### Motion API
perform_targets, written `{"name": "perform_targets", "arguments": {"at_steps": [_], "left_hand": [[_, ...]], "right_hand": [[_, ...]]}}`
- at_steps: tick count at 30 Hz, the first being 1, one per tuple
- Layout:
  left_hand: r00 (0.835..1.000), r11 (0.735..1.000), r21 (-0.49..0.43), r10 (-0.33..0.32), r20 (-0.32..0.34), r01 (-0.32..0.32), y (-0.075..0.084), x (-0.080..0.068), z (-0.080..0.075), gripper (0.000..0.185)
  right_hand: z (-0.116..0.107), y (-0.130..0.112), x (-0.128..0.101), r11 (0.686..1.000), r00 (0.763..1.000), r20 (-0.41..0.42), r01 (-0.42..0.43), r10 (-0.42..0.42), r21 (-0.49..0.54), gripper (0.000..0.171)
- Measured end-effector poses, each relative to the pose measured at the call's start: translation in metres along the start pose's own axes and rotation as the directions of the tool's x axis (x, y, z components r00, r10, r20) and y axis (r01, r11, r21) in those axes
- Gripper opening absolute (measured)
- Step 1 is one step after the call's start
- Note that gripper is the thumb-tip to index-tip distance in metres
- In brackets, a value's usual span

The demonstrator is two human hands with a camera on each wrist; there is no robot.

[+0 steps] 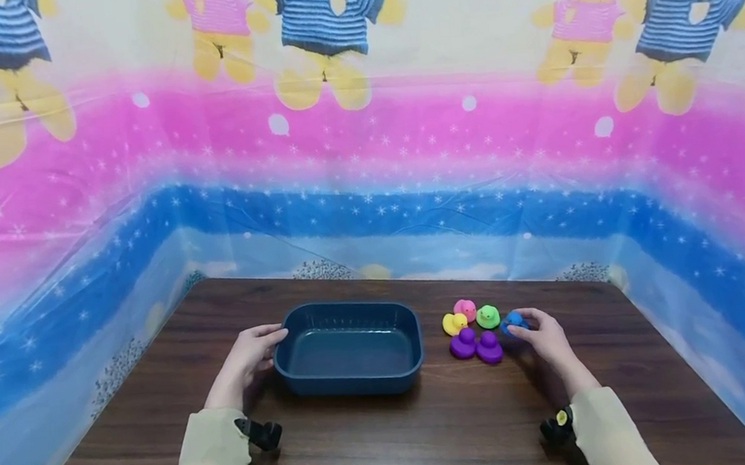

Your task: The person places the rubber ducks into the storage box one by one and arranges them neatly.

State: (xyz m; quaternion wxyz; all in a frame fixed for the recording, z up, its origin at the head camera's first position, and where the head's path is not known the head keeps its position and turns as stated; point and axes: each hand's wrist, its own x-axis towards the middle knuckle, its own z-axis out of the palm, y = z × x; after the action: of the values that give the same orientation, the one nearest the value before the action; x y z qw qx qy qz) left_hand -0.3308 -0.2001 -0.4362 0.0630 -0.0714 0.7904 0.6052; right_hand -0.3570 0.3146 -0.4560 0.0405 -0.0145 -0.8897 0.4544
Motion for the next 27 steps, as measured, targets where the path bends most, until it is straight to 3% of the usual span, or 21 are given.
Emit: {"name": "perform_targets", "arguments": {"at_steps": [9, 17, 23, 27], "left_hand": [[1.000, 1.000, -0.007, 0.006, 0.012, -0.006, 0.003, -0.002, -0.001, 0.055], [1.000, 1.000, -0.024, 0.013, 0.011, -0.013, 0.004, -0.002, -0.002, 0.059], [1.000, 1.000, -0.011, -0.002, 0.006, 0.002, 0.002, -0.002, 0.000, 0.055], [1.000, 1.000, -0.009, 0.003, 0.008, -0.003, 0.002, -0.002, 0.000, 0.057]], "right_hand": [[-0.010, -0.024, -0.010, 0.996, 0.996, 0.044, 0.080, -0.078, -0.036, 0.051], [0.007, -0.036, -0.022, 0.995, 0.987, 0.131, 0.096, -0.092, -0.025, 0.048], [0.016, -0.037, -0.034, 0.989, 0.964, 0.221, 0.144, -0.144, 0.019, 0.046], [0.017, -0.036, -0.040, 0.984, 0.934, 0.312, 0.169, -0.176, 0.049, 0.042]]}}
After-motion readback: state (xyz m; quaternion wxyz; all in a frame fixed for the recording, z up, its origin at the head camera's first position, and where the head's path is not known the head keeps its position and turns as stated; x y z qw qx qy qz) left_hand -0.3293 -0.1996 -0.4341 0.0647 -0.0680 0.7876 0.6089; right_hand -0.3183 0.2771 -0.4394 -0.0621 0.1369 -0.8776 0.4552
